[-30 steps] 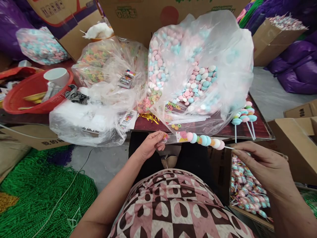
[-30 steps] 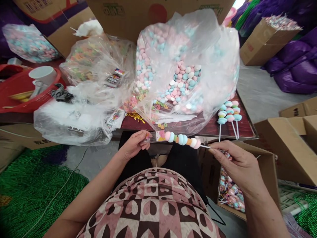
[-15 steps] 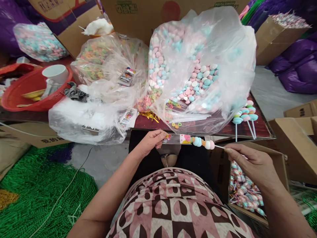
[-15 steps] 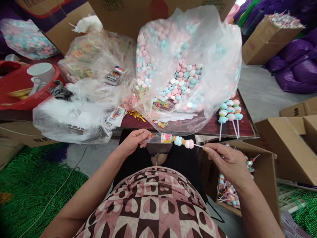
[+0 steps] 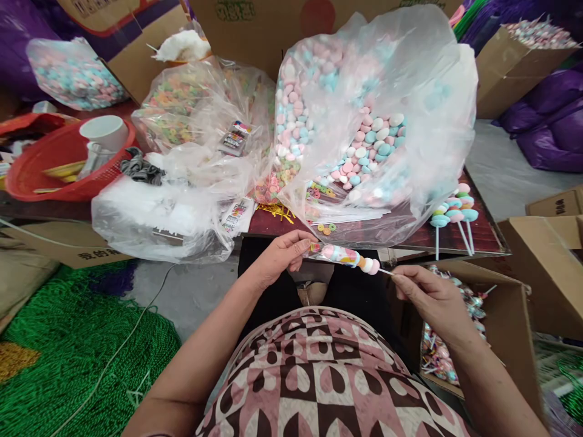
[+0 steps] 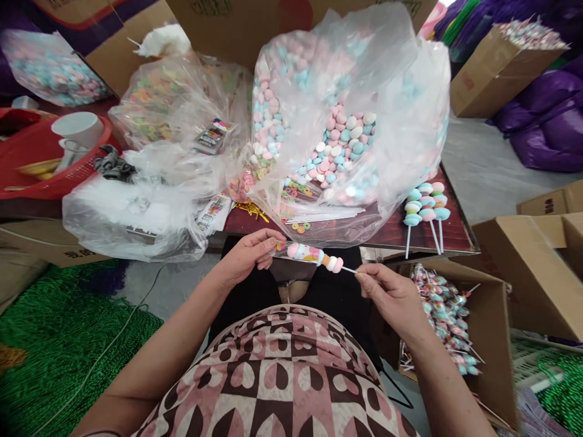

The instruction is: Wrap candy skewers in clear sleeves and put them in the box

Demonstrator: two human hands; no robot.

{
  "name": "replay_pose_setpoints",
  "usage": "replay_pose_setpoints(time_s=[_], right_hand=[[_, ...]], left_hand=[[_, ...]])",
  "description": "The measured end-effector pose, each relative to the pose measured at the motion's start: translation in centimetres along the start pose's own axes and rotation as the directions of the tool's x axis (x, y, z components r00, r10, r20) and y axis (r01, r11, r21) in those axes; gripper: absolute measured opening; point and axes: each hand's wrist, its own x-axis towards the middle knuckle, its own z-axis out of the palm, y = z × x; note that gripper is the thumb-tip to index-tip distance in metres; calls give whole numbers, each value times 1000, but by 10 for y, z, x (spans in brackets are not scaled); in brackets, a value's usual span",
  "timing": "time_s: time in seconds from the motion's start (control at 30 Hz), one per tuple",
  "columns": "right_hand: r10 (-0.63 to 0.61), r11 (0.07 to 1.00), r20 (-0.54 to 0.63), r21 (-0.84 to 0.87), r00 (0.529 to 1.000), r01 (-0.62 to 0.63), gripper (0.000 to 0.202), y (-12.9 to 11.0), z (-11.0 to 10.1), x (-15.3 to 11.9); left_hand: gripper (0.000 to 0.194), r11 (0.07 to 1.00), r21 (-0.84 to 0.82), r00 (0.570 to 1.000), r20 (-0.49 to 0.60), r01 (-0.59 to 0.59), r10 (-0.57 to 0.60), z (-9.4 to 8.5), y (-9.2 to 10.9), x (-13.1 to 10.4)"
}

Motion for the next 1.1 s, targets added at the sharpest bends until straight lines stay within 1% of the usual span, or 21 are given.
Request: replay_pose_setpoints(time_s=[0.1,0.13,0.23,0.3,0.37,0.4,0.47,0.53,0.63,0.7,0.73,0.83,0.97,1.03,1.1], right_hand=[[8,1000,11,29,1000,-8,26,1,7,-1],[5,999,1,48,1000,-5,26,1,9,-2],[8,989,-35,147,999,-2,24,-1,13,-1],[30,971,-47,236,998,-18,22,-3,18,0],[57,947,-52,319,997,-37,21,-7,24,2],[68,936,-52,350,996,-45,21,-8,27,2],[74,918,-47,394,996,-50,20,-10,33,3],[65,906,-35,421,997,-44,18,-12,39,4],[70,890,-42,453,997,-43,18,-16,46,3],[93,882,-60,468,994,-54,20,-21,51,2],[104,877,-65,476,992,-61,21,-23,55,2],[117,857,-49,510,992,-76,22,-32,66,3],[110,851,-23,518,994,-82,24,-45,78,9],[97,859,-22,506,995,-72,26,-50,80,13],[81,864,-13,500,997,-64,28,-52,79,15]], left_hand=[[37,987,-159,999,39,2,4,1,8,-1],[41,978,-211,998,57,-2,14,1,12,-1],[62,930,-364,993,84,-44,79,5,22,0],[71,904,-421,988,84,-82,128,9,26,0],[71,897,-424,981,85,-125,177,14,27,-1],[68,900,-410,976,82,-149,199,17,27,-1],[56,907,-368,970,51,-203,238,22,26,1],[45,910,-335,967,-18,-244,253,28,27,3],[35,911,-335,967,-157,-241,199,38,29,9],[37,907,-352,962,-221,-231,159,44,27,12],[37,906,-355,960,-235,-231,153,46,25,13],[38,917,-328,960,-231,-227,155,53,13,13],[40,951,-239,967,-211,-196,146,58,-2,10],[38,953,-220,963,-215,-208,161,57,-3,10],[37,940,-236,952,-243,-245,187,53,1,11]])
